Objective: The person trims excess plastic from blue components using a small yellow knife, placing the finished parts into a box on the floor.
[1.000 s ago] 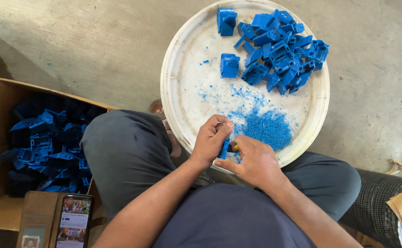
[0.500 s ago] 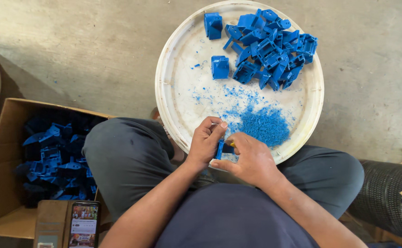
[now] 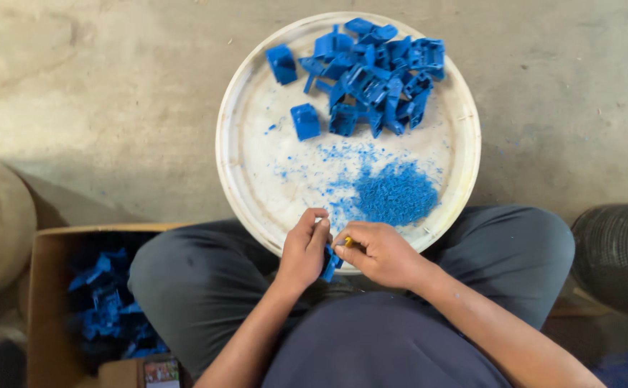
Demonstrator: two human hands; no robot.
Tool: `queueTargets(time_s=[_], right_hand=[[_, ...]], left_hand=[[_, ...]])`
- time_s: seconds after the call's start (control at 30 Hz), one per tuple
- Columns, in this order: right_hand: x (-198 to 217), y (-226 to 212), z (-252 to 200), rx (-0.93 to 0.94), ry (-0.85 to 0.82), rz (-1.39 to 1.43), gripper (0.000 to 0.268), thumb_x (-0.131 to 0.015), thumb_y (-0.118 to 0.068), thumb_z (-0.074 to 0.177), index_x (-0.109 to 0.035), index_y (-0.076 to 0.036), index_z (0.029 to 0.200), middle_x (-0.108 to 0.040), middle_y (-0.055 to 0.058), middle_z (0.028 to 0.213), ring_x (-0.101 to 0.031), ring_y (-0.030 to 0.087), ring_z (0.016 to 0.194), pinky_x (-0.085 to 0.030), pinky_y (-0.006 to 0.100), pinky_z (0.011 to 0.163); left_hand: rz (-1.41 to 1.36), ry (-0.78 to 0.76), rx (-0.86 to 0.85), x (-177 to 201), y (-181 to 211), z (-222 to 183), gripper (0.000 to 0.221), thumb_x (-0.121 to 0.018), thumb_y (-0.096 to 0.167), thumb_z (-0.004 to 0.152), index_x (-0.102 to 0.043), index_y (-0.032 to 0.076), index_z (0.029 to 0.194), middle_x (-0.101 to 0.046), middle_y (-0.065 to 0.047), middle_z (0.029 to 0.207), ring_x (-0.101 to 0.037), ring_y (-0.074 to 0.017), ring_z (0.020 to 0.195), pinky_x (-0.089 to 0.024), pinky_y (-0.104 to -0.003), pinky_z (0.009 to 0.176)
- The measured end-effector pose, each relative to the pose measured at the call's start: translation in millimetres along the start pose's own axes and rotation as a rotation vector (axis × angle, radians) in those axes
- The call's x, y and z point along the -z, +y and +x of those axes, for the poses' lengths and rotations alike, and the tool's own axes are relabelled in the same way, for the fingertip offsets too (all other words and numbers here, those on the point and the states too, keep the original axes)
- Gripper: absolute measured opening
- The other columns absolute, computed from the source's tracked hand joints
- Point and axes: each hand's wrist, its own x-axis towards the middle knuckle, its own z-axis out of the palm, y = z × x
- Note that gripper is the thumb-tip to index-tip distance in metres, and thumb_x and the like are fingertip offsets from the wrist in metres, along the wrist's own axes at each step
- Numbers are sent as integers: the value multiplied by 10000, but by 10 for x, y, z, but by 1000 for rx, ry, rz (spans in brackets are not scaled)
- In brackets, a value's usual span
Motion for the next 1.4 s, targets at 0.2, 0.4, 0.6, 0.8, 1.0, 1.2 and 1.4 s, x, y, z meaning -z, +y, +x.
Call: queueTargets(time_s=[0.2,0.4,0.6,0.8,1.0,1.2,1.4], right_hand=[[101,-103,16,-273,10,12,322,-783,-332,819,-695,-34,903,-695,136,772,-665,295,673,-509,396,621],[149,-132,-46,-183,-10,-147,337,-792,-352,803,-696,-48,914,-734,157,846,-700,366,799,-528,451,691],[51,69,-99,-245,167,-55,231,-756,-278,867,-691,-58,902,-709,126,775,-687,291,681,-515,388,627],[47,290,-30,-404,317,548,124,-677,-167,988,-633,-55,957,-538,-23,687,-432,63,565,-372,267,494],[7,86,9,-448,311,995,117,-622,-158,995,-596,-67,1062,-571,-15,739,-437,63,511,-357,247,462],[53,-127,-42,-531,188,1117,137,-578,-153,1000,-588,-84,1117,-598,14,798,-467,74,581,-391,265,507],[-25,-2,-185,-621,-105,1059,326,-490,-190,1005,-623,-84,1283,-649,29,823,-548,102,627,-458,276,571]], left_hand=[[375,74,-174,-53,441,-98,453,-371,373,1069,-581,32,1281,-717,-136,752,-719,-318,719,-531,-404,663],[519,113,-380,-110,610,-159,577,-392,470,1071,-557,-3,1356,-721,-113,809,-723,-323,742,-551,-397,674],[263,180,-408,-150,508,-161,648,-413,534,1047,-494,-18,1378,-657,-110,1030,-629,-208,733,-511,-327,666],[-48,11,-75,-36,79,-52,564,-439,528,1079,-632,7,1175,-637,-65,951,-590,-154,826,-519,-301,722],[-421,-100,-58,-261,278,-2,453,-475,467,1031,-596,64,1200,-648,-32,1028,-602,-118,904,-521,-295,756],[-638,14,-53,-204,573,90,294,-581,301,1045,-632,16,1097,-635,-69,922,-570,-132,765,-478,-302,632],[-790,129,-9,93,619,286,141,-608,177,989,-607,37,1000,-634,-73,900,-582,-157,673,-485,-331,544]])
